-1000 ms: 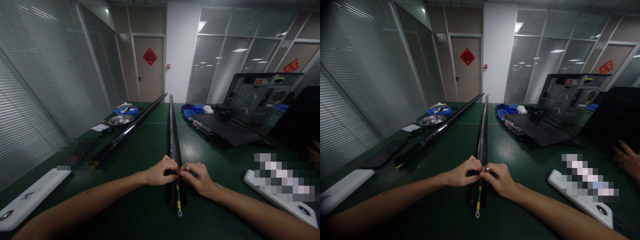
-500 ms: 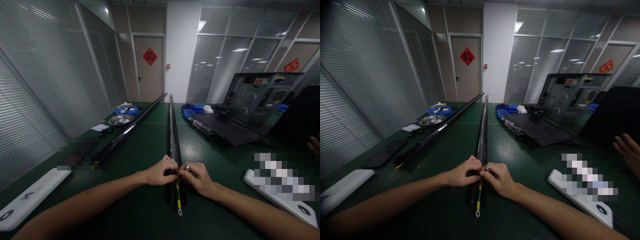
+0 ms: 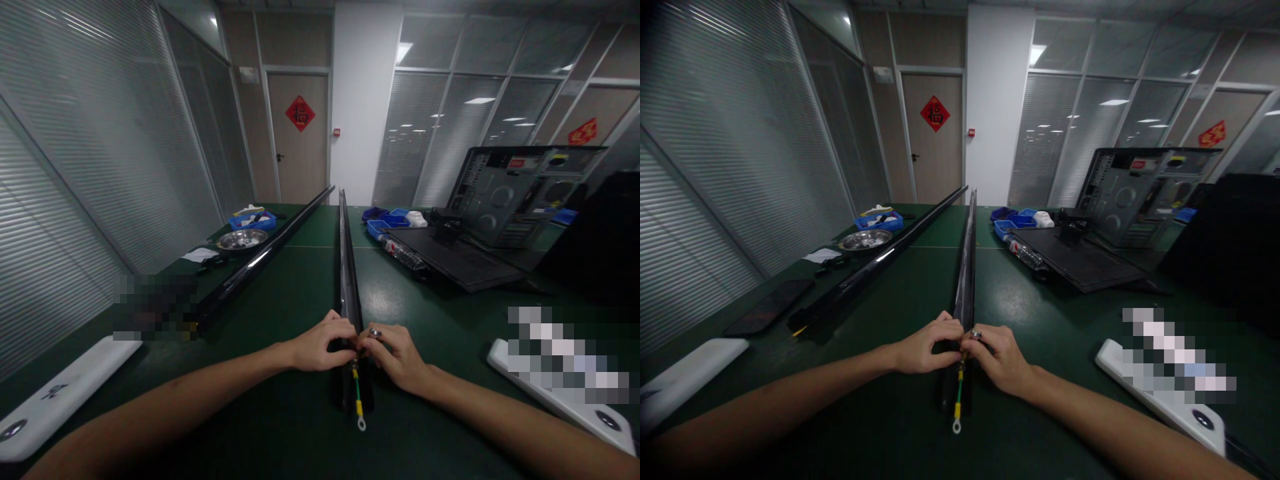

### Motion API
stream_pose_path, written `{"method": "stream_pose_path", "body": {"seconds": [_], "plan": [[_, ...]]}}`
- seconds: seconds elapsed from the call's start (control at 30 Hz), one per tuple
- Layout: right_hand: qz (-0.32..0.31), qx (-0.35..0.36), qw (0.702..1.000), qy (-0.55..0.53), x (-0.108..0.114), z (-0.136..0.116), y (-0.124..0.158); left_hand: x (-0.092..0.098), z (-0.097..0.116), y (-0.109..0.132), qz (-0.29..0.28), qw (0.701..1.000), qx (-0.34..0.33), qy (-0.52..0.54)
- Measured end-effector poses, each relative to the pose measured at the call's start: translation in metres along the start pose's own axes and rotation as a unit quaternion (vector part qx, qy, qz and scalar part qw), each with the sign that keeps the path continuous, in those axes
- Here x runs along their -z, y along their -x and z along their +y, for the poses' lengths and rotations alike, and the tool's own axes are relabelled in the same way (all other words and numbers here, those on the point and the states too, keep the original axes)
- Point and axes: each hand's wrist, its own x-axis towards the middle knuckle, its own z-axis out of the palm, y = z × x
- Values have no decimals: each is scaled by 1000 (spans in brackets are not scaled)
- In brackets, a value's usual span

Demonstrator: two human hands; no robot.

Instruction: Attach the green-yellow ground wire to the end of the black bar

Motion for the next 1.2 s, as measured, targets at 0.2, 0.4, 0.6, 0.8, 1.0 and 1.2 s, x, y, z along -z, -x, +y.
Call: {"method": "stream_pose_path", "body": {"seconds": [0.2,0.4,0.6,0.8,1.0,1.2], "plan": [[-10,2,1000,-10,0,4,-1,-1,-2,0,-2,1000,7,-1],[-20,6,999,-30,0,6,-2,0,-2,1,-2,1000,3,-3],[-32,7,999,-41,-1,7,-2,0,-2,1,-7,1000,0,-3],[-38,7,998,-48,-1,6,-3,0,-2,1,-4,1000,1,-2],[-43,-4,997,-62,0,7,-3,0,-1,1,-1,1000,2,-7],[-40,-20,997,-68,0,9,-1,1,2,0,-1,1000,16,-1]]}}
